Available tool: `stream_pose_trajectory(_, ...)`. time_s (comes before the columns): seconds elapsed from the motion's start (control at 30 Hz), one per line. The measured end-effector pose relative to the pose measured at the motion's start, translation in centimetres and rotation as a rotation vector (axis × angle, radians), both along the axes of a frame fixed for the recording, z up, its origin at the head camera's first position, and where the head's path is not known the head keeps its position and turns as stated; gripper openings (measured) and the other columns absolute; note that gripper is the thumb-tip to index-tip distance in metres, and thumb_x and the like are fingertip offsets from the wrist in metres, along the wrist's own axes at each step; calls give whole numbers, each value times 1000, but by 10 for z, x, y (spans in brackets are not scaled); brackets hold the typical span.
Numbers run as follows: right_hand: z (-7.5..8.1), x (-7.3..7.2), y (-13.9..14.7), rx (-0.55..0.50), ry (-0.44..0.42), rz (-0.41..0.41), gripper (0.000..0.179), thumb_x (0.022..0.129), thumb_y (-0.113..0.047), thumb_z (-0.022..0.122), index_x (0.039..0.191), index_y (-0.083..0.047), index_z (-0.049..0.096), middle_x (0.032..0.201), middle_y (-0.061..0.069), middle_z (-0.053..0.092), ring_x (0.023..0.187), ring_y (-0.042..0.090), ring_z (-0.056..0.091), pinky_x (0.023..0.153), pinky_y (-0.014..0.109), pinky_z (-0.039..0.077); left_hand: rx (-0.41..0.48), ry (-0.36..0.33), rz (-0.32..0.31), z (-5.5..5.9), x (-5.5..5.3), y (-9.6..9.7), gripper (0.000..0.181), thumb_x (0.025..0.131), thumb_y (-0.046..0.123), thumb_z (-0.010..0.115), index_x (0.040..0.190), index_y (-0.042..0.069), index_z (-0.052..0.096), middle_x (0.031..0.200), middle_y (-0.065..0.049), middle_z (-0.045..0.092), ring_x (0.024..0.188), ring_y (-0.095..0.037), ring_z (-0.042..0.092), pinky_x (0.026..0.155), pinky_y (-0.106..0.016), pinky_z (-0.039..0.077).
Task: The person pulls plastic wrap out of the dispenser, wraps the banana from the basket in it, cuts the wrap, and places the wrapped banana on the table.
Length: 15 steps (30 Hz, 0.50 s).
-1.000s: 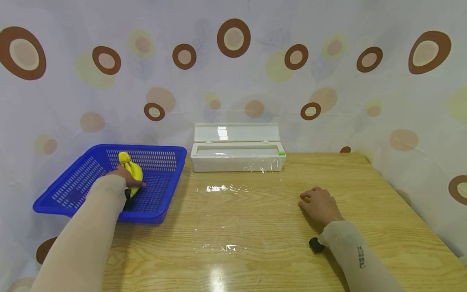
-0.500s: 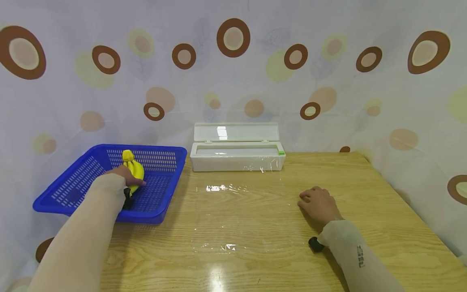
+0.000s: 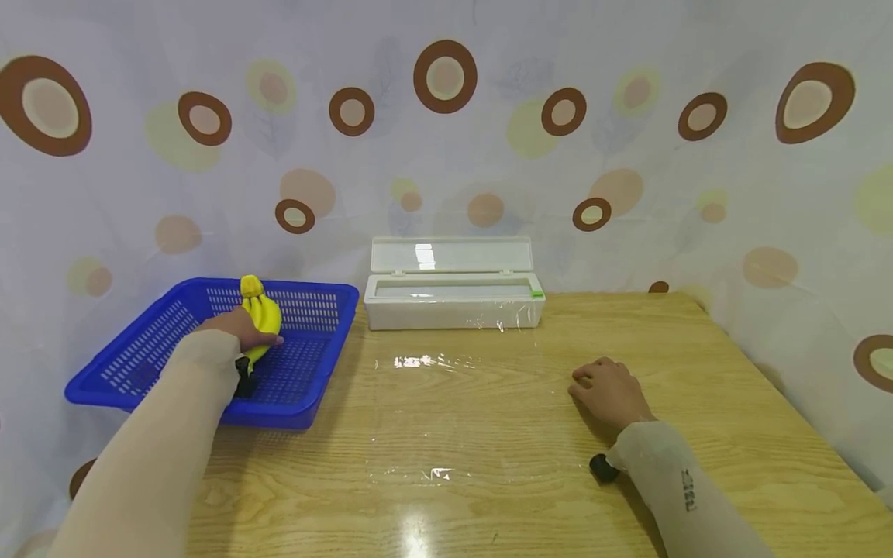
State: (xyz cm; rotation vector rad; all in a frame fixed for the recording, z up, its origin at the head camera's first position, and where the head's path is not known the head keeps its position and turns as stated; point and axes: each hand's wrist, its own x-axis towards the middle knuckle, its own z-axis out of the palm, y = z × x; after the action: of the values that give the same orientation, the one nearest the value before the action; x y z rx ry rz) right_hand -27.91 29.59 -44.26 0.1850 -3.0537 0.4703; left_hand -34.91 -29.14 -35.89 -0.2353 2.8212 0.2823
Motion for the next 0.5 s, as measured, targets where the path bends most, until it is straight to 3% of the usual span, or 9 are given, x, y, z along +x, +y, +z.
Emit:
stream_pose_trajectory(0.33, 1, -1, 1, 5, -4, 3, 36, 97, -30, 62, 122, -4, 70, 128, 27, 60, 112, 50, 54, 92, 65, 46, 17, 71, -32, 11, 8, 11, 87, 89, 62, 58, 131, -11, 40, 98, -22, 61, 88, -35, 60, 73, -43, 51)
stream_pose_trajectory(0.5, 1, -1, 1, 5, -11, 4, 37, 97, -30, 61, 122, -4, 70, 128, 28, 59, 112, 50, 54, 93, 65, 46, 10, 109, -57, 13, 6, 17, 91, 89, 63, 57, 137, -11, 37, 102, -23, 61, 89, -35, 59, 73, -43, 51)
